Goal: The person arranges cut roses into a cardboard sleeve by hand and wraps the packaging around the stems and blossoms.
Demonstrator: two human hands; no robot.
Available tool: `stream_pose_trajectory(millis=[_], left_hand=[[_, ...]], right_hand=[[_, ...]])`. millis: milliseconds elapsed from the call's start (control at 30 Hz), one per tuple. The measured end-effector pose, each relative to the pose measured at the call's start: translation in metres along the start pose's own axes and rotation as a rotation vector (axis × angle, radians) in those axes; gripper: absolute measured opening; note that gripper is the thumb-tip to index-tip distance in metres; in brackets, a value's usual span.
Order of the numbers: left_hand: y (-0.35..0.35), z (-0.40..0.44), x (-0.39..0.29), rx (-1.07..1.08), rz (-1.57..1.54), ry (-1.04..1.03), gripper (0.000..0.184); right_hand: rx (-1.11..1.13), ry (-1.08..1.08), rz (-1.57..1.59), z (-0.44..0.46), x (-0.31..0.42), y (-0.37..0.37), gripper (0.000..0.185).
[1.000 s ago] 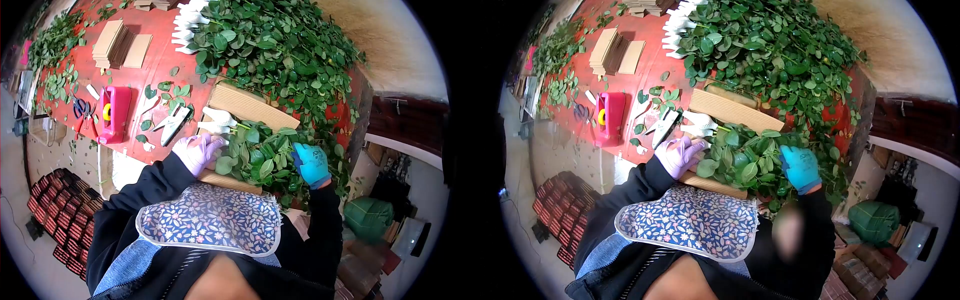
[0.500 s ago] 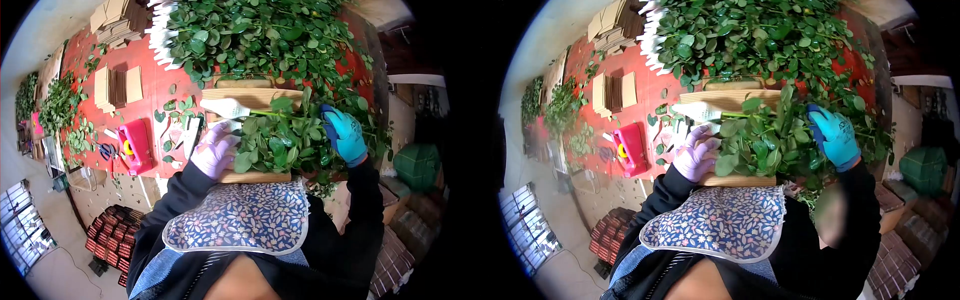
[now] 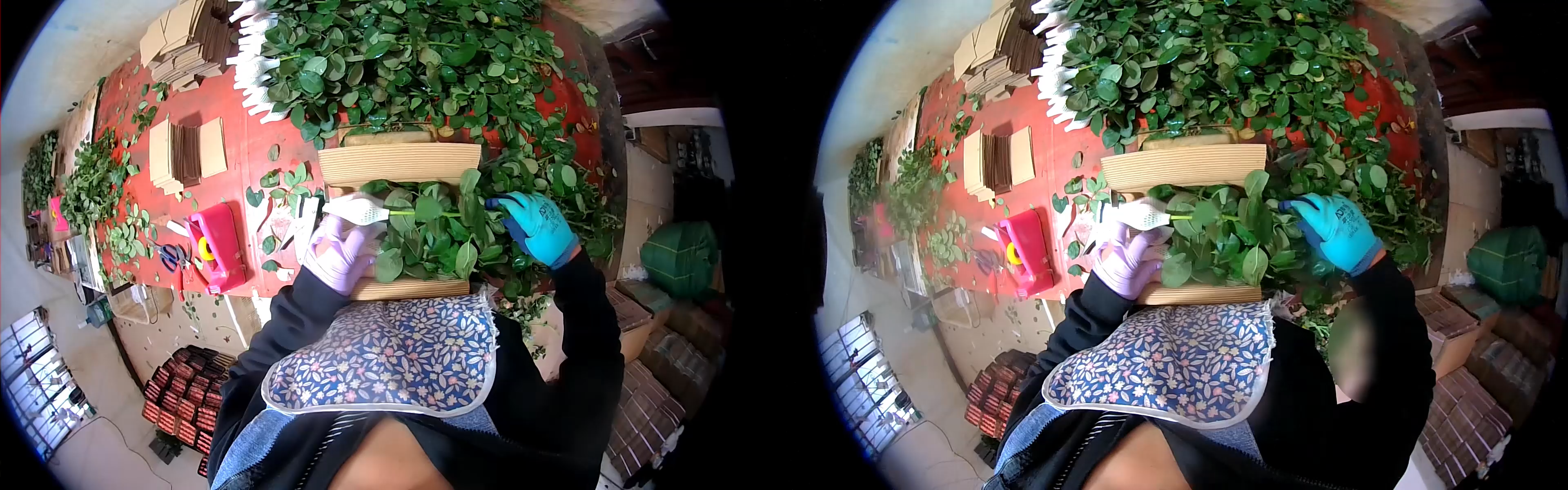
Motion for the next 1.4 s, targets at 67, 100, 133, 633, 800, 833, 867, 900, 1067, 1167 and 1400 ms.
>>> stream_pose_trajectory(millis=[67,100,133,633,800,833,867,900,1067,1167,1400], left_hand=[[0.001,-0.003,0.004,0.016,0.201,0.094,0.071],[0.000,-0.003,0.005,0.015,0.201,0.095,0.071],[-0.003,-0.004,0.009,0.024,0.195,0.100,0.074],[-0.008,-0.005,0.006,0.058,0.262,-0.012,0.069],[-0.011,-0.005,0.009,0.108,0.262,0.015,0.071],[-0.010,-0.004,0.007,0.112,0.261,0.020,0.071],[-0.010,-0.003,0.007,0.127,0.250,0.033,0.067],[-0.010,-0.001,0.007,0.140,0.238,0.049,0.063],[-0.009,0.000,0.001,0.109,0.257,0.052,0.062],[-0.012,-0.006,0.008,0.089,0.247,0.026,0.062],[-0.011,-0.010,0.009,0.063,0.264,0.021,0.060]], right_hand=[[-0.033,-0.005,0.002,0.000,-0.005,-0.002,0.035],[-0.032,-0.004,0.001,0.000,-0.007,-0.003,0.035],[0.001,-0.023,0.041,0.000,-0.011,-0.008,0.034],[0.070,-0.113,-0.073,0.009,-0.033,-0.032,0.036],[0.163,-0.197,-0.297,0.022,-0.019,-0.009,0.041],[0.139,-0.219,-0.369,0.024,-0.013,0.003,0.041],[0.187,-0.255,-0.390,0.026,-0.009,0.011,0.041],[0.194,-0.249,-0.388,0.026,-0.003,0.019,0.041],[-0.143,-0.081,-0.236,0.045,0.061,0.074,0.036],[-0.100,0.080,-0.046,0.088,0.103,0.046,0.038],[-0.041,-0.042,-0.049,0.123,0.104,-0.025,0.025]])
Point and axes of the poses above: each hand's wrist, its own z-axis towards the middle knuckle, its own y-axis out of the back of the hand, x = y × z, the point moved 9 cm from there along z, towards the middle knuckle, and after that the axes turned 9 degrees about -z, right-handed, at the moved point
